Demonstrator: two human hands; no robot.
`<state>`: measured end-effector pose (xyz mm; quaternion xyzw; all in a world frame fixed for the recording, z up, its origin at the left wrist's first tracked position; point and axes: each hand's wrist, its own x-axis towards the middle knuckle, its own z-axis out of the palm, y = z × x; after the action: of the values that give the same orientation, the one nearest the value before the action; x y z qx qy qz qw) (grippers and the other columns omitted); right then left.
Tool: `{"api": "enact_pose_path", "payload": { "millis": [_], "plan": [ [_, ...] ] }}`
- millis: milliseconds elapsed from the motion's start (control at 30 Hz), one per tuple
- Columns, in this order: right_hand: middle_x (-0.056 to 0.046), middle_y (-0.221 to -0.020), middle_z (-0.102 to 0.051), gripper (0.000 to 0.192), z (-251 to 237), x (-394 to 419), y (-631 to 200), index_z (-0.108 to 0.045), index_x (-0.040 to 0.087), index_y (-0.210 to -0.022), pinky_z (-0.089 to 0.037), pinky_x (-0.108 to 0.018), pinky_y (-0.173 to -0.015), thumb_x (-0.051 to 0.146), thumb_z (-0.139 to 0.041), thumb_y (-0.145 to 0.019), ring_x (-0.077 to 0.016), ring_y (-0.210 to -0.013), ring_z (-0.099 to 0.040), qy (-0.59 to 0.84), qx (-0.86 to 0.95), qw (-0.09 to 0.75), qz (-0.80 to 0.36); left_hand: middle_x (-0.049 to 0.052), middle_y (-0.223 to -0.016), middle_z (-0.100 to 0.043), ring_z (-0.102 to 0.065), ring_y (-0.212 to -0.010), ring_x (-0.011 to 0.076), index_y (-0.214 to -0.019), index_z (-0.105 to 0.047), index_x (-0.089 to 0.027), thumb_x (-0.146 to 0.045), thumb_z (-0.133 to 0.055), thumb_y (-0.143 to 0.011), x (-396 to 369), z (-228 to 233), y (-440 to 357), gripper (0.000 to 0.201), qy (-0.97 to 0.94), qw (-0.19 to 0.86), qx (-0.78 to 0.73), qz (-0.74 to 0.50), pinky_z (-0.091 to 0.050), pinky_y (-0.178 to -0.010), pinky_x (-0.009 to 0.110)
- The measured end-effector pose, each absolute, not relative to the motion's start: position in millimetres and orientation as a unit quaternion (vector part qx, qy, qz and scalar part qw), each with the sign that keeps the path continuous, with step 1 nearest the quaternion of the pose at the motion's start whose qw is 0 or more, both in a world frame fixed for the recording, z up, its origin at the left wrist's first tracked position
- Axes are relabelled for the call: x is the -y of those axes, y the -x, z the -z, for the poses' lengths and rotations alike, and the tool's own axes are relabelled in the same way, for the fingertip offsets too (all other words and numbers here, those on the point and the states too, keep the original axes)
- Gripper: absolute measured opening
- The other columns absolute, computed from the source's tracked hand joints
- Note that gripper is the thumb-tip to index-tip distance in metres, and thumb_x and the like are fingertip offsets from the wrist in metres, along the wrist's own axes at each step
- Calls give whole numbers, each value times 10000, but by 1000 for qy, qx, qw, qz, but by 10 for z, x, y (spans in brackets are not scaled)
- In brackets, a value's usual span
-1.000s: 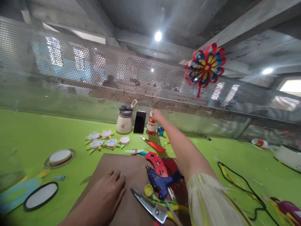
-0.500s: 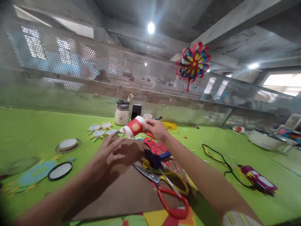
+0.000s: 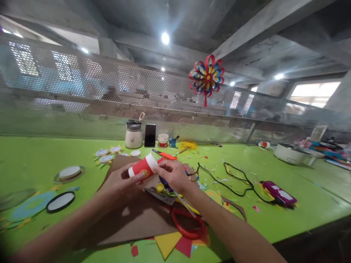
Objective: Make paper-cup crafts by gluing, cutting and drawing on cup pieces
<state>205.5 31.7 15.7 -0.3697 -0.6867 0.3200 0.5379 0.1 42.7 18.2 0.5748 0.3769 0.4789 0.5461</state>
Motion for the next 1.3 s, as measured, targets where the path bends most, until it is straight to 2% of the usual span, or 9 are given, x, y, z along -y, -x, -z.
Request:
{"api": "enact_pose_path", "payload": {
  "millis": [167,300,500,667,867,1000,1133,1233,1300],
  "plan": [
    [-32,-739,-715,229,18,-248,-1992,-710,168,-807,-504,-267,-616,372,-640,-885,-151,-643,-621,385,699,531,-284,148,-1042,-779,-724,-893,284,-1184,-697,-128,-396,-916,-617,-429,-28,46,664,-534,586,-385,-472,-568,-770,368],
    [-40,-787,-728,186,81,-152,-1925,-708,176,-843,-517,-267,-658,320,-613,-914,-160,-700,-650,394,714,529,-235,136,-1100,-770,-726,-978,281,-1180,-705,-151,-327,-912,-651,-372,19,57,595,-470,657,-337,-483,-583,-819,337],
    [-95,-1094,-732,181,46,-103,-2058,-709,175,-1036,-486,-347,-960,271,-609,-920,-212,-1050,-654,416,731,517,-157,126,-1128,-757,-734,-954,250,-1177,-701,-153,-269,-836,-760,-427,41,141,453,-399,710,-322,-483,-617,-798,314],
    [-86,-926,-741,136,32,-135,-2224,-719,177,-896,-499,-361,-845,216,-596,-937,-220,-894,-669,448,760,444,-156,98,-944,-768,-734,-722,189,-1116,-670,-141,-264,-684,-890,-471,27,247,258,-323,696,-360,-531,-604,-581,250],
    [-76,-876,-729,145,57,-98,-2205,-711,165,-864,-498,-354,-825,163,-587,-939,-210,-858,-660,429,800,393,-149,75,-838,-756,-711,-622,168,-1152,-604,-169,-378,-602,-950,-483,23,282,291,-330,699,-364,-519,-584,-552,244],
    [-113,-1009,-721,140,41,-19,-2149,-705,150,-1006,-505,-388,-915,200,-584,-957,-234,-991,-649,427,803,394,-132,69,-695,-717,-653,-509,151,-1051,-640,-129,-467,-589,-947,-457,42,247,357,-350,707,-397,-470,-518,-462,216],
    [-143,-1125,-660,302,54,102,-2036,-662,149,-1205,-537,-411,-915,255,-651,-922,-257,-1040,-629,405,821,383,-121,53,-608,-666,-596,-468,138,-914,-686,-110,-543,-648,-888,-355,79,187,436,-381,716,-403,-425,-437,-408,198],
    [-110,-1023,-631,136,76,185,-1948,-718,192,-1020,-561,-355,-777,216,-614,-935,-221,-896,-631,397,822,392,-113,38,-618,-653,-581,-506,125,-861,-703,-125,-604,-654,-861,-281,122,171,481,-406,732,-368,-404,-441,-457,199],
    [-95,-944,-619,169,77,223,-1919,-716,201,-888,-547,-317,-701,180,-560,-950,-202,-828,-621,379,818,423,-96,57,-660,-670,-597,-561,143,-874,-715,-128,-628,-623,-871,-249,146,181,509,-425,736,-339,-404,-469,-509,222]
  ]
}}
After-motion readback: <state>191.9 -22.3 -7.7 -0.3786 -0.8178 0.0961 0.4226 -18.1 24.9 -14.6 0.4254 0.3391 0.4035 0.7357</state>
